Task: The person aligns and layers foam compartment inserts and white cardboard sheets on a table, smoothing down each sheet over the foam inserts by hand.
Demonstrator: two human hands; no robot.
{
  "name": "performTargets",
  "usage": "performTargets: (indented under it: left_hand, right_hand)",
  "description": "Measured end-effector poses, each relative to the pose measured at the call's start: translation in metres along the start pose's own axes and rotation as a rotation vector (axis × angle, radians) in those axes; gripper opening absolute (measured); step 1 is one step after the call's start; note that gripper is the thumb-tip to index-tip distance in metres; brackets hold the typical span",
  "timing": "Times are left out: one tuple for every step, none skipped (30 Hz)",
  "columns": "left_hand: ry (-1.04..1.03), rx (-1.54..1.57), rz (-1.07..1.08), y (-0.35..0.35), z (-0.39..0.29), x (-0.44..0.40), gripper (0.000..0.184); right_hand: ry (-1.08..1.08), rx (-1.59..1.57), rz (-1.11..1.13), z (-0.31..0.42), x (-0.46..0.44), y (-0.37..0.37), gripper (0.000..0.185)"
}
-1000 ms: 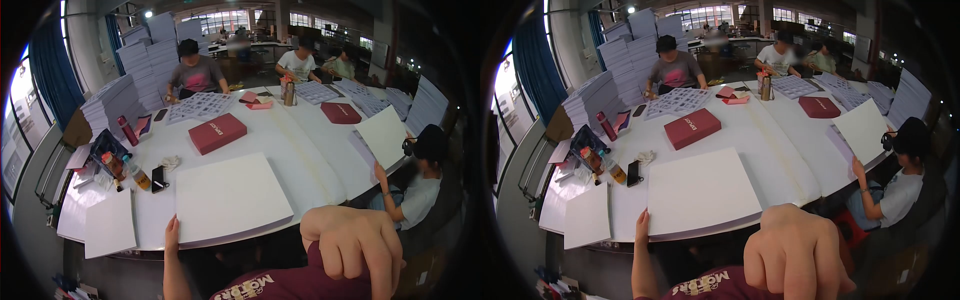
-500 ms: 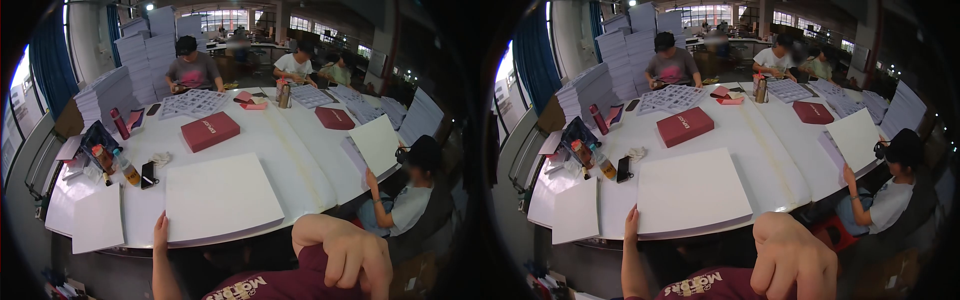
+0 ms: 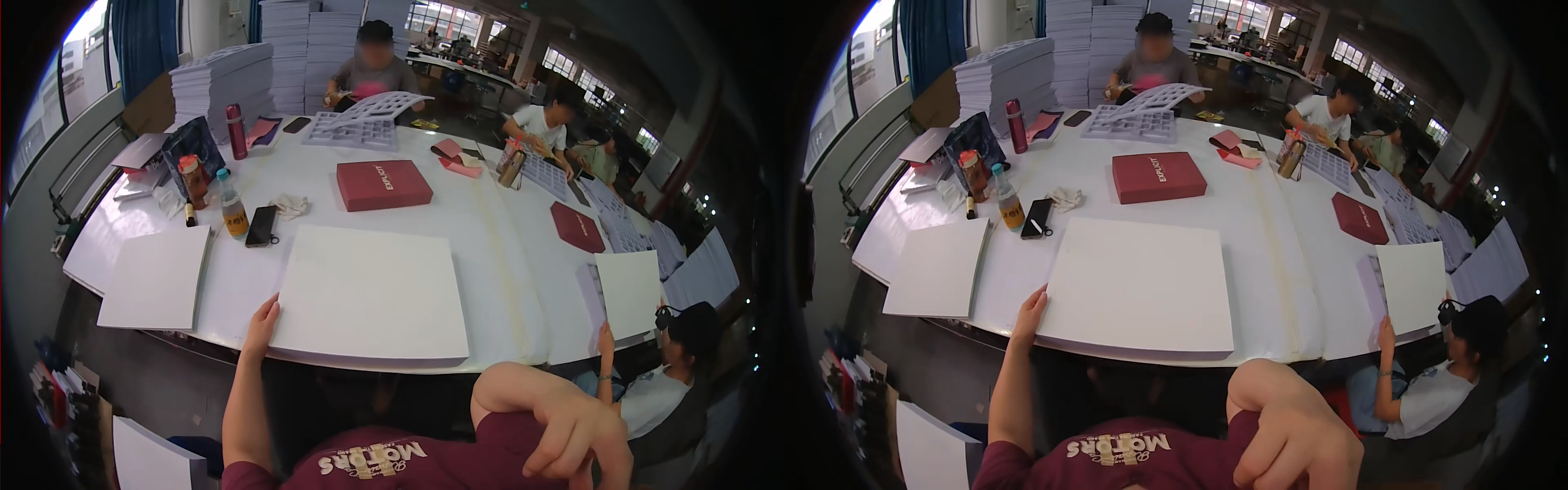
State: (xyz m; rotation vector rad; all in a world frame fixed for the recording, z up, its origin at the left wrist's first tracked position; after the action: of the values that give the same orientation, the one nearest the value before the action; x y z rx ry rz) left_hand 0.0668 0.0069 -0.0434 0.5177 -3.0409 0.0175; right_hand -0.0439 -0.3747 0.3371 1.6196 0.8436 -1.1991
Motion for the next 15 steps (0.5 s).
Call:
performTargets:
  left_hand:
    - [0.011, 0.007, -0.003, -0.001, 0.0, 0.0, 0.044]
    - [0.014, 0.016, 0.001, -0.002, 0.002, -0.001, 0.044]
    - [0.018, 0.022, 0.005, -0.001, 0.003, -0.002, 0.044]
    - [0.024, 0.025, 0.006, 0.0, 0.005, -0.002, 0.044]
    - [-0.005, 0.001, 0.006, 0.002, 0.006, -0.003, 0.044]
    - [-0.032, -0.024, 0.009, 0.004, 0.008, -0.004, 0.044]
    - [-0.06, -0.048, 0.011, 0.003, 0.007, -0.005, 0.044]
    - [-0.05, -0.05, 0.006, 0.004, 0.007, -0.004, 0.044]
    - [-0.04, -0.052, 0.002, 0.004, 0.008, -0.004, 0.044]
    - [-0.031, -0.051, -0.003, 0.003, 0.007, -0.004, 0.044]
    - [-0.023, -0.04, -0.001, 0.003, 0.007, -0.004, 0.044]
    - [-0.016, -0.03, -0.001, 0.003, 0.007, -0.004, 0.044]
    - [-0.009, -0.021, 0.001, 0.002, 0.006, -0.004, 0.044]
    - [-0.011, -0.019, 0.006, 0.002, 0.004, -0.004, 0.044]
    - [-0.011, -0.018, 0.011, 0.002, 0.003, -0.004, 0.044]
  right_hand:
    - [-0.036, 0.013, 0.019, 0.001, 0.002, 0.001, 0.018]
    - [-0.064, -0.003, 0.045, 0.001, 0.004, 0.003, 0.018]
    - [-0.091, -0.02, 0.067, 0.0, 0.006, 0.005, 0.018]
    - [-0.116, -0.037, 0.086, -0.001, 0.008, 0.005, 0.019]
    - [-0.099, -0.027, 0.053, -0.002, 0.008, 0.005, 0.018]
    - [-0.083, -0.015, 0.017, -0.004, 0.008, 0.003, 0.017]
    - [-0.067, -0.003, -0.016, -0.005, 0.008, 0.001, 0.017]
    - [-0.051, -0.015, -0.023, -0.008, 0.007, -0.001, 0.016]
    - [-0.036, -0.026, -0.029, -0.011, 0.005, -0.002, 0.015]
    - [-0.02, -0.037, -0.033, -0.012, 0.005, -0.003, 0.015]
    - [-0.03, -0.018, -0.028, -0.012, 0.006, -0.003, 0.014]
    - [-0.039, 0.001, -0.023, -0.011, 0.009, -0.003, 0.014]
    - [-0.047, 0.022, -0.018, -0.01, 0.011, -0.002, 0.014]
    - [-0.072, 0.003, -0.004, -0.011, 0.013, -0.001, 0.014]
    - [-0.098, -0.015, 0.008, -0.012, 0.014, 0.001, 0.014]
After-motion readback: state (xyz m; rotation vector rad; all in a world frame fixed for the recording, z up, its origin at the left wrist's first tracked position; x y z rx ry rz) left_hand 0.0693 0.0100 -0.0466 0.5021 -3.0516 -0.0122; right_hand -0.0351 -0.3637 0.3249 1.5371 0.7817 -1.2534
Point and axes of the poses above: each hand's wrist, its own x-axis away from the middle knuckle, its own y-axis out of the back of the hand, z = x × y, the point moved 4 cm from there along -x, towards the middle knuckle, and after that the axes turned 2 degrees about -y, right-handed, at the moved point
